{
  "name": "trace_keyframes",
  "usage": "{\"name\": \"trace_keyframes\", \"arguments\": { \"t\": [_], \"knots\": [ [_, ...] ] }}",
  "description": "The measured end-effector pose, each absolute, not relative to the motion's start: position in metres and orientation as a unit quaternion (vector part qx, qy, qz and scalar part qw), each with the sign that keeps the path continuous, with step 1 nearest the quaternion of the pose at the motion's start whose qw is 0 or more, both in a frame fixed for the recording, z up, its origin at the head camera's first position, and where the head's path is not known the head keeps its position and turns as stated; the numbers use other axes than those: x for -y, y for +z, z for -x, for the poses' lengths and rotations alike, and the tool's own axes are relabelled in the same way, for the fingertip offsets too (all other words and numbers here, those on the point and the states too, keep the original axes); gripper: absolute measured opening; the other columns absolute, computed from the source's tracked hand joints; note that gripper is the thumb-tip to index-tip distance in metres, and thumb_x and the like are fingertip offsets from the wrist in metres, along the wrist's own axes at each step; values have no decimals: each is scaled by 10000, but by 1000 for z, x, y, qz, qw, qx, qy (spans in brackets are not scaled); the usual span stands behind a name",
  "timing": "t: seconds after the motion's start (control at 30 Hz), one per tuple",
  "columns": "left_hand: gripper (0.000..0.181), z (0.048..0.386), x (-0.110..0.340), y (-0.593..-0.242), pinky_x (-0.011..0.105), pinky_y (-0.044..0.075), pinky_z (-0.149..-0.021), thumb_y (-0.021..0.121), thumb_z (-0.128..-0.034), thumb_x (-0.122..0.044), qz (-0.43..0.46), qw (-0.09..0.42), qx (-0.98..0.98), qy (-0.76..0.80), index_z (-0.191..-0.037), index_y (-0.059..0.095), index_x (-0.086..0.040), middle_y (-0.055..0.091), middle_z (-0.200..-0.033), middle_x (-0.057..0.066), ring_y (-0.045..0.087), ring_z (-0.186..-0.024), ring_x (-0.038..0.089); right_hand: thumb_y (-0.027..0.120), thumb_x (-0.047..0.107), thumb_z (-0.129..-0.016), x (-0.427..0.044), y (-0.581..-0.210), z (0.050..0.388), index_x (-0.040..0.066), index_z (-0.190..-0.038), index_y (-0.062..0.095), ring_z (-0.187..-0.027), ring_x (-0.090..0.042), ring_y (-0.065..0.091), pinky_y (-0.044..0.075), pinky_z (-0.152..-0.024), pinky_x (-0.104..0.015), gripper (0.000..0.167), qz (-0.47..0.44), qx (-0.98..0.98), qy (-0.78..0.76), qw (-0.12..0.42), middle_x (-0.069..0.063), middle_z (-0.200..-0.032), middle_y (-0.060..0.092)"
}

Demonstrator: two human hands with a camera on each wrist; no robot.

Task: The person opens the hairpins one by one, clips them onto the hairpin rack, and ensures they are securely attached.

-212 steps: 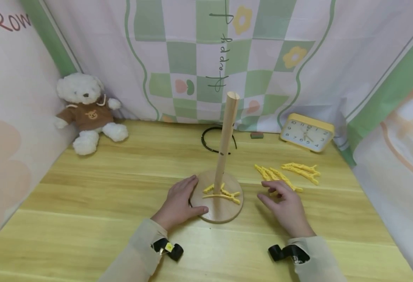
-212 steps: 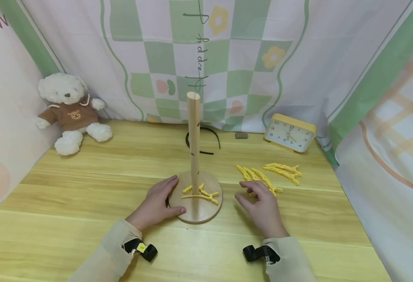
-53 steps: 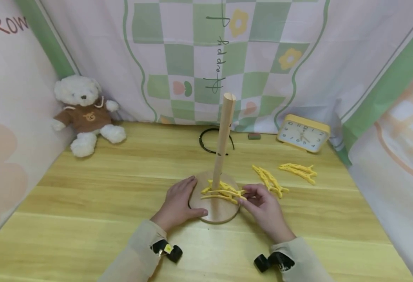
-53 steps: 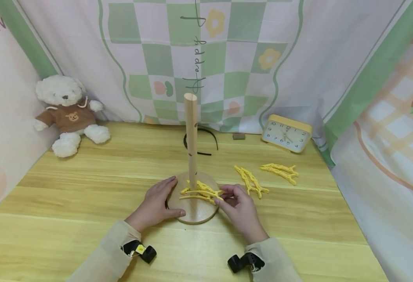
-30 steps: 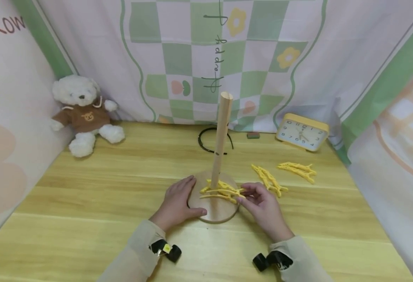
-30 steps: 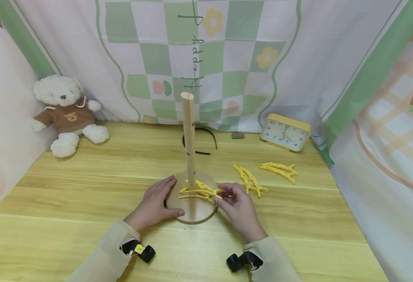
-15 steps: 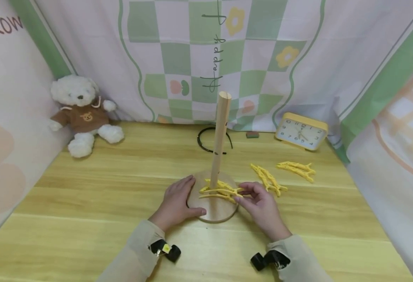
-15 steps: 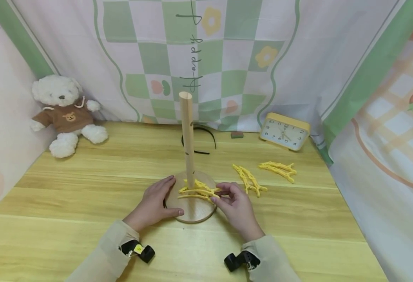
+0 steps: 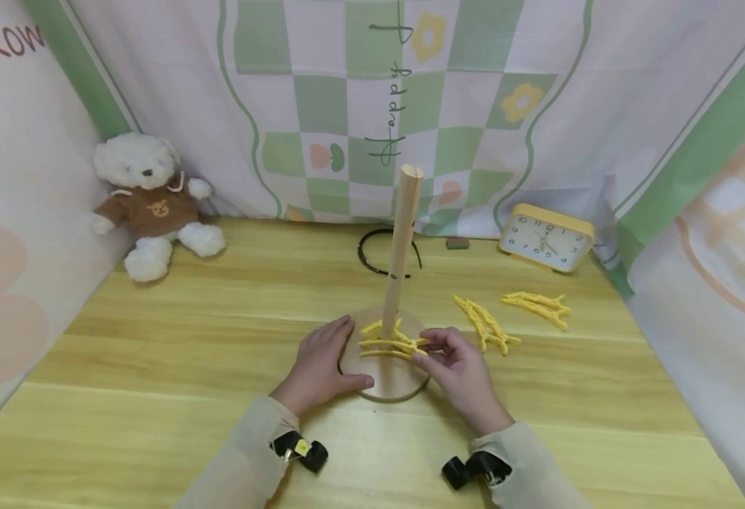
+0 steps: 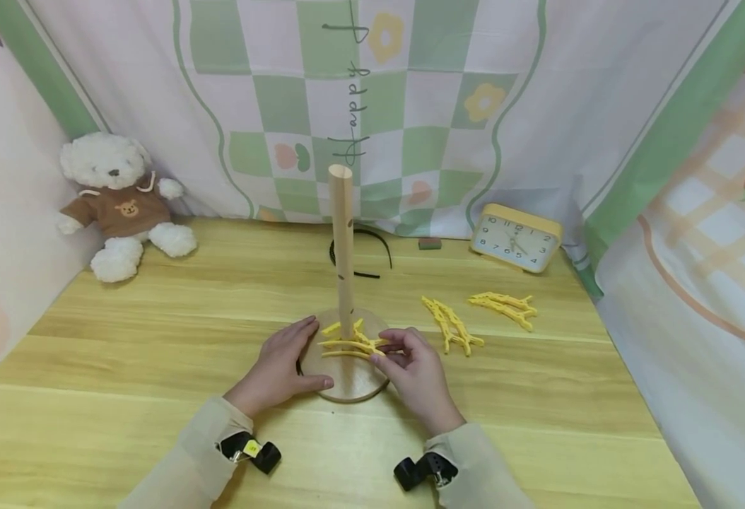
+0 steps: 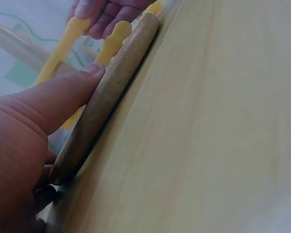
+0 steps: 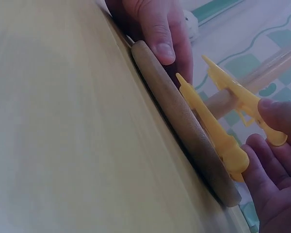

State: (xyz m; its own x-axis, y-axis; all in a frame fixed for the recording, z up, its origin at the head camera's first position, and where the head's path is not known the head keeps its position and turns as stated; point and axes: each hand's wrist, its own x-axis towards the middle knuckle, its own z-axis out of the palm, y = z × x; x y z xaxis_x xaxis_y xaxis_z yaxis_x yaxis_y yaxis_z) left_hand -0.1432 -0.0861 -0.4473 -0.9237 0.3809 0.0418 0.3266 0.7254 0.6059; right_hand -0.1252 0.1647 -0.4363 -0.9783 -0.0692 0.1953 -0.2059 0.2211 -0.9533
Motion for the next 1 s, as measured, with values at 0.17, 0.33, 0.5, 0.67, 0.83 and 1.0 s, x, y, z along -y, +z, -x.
{"name": "trace_keyframes", "arguments": {
  "t": [0.17,0.33,0.5,0.67,0.83,1.0],
  "knots": [
    [1056,143,85,-445,543,129,-1217,809,-781,-548,-193,45,-928,315,-1553,325,-14,278,-1630,141,250,-1492,339,768,-39,-841,-165,-436,127,-85,-1137,629,-1008,-255,665,578,-851,-249,330,-89,786,610,50,-193,-1126,644],
    [1050,142,85,-444,548,137,-1214,815,-779,-541,-190,43,-929,316,-1548,336,-10,288,-1625,145,257,-1490,340,763,-30,-849,-166,-436,128,-73,-1157,620,-1031,-270,654,574,-856,-241,342,-79,790,607,31,-184,-1131,649],
    [1050,142,85,-444,546,129,-1216,815,-780,-539,-185,47,-929,317,-1552,331,-17,282,-1628,138,249,-1493,334,758,-35,-849,-167,-437,130,-66,-1161,620,-991,-227,637,581,-820,-237,342,-75,790,608,21,-185,-1102,654],
    [1048,142,85,-443,549,125,-1216,815,-781,-536,-182,50,-929,319,-1554,329,-22,278,-1631,134,243,-1495,333,749,-53,-848,-167,-439,133,-69,-1155,621,-976,-193,636,586,-810,-245,333,-81,783,616,18,-195,-1097,652],
    [1051,142,86,-444,551,132,-1214,819,-775,-536,-182,46,-930,318,-1550,335,-17,288,-1626,137,251,-1492,332,742,-60,-851,-167,-439,134,-90,-1158,615,-975,-167,635,587,-813,-246,334,-90,775,625,16,-215,-1104,650],
    [1057,143,85,-446,549,132,-1214,818,-772,-547,-186,46,-930,315,-1552,335,-23,287,-1627,136,254,-1492,330,742,-67,-849,-168,-439,132,-96,-1173,613,-974,-148,634,582,-820,-236,350,-83,769,633,13,-225,-1115,638]
  ]
}}
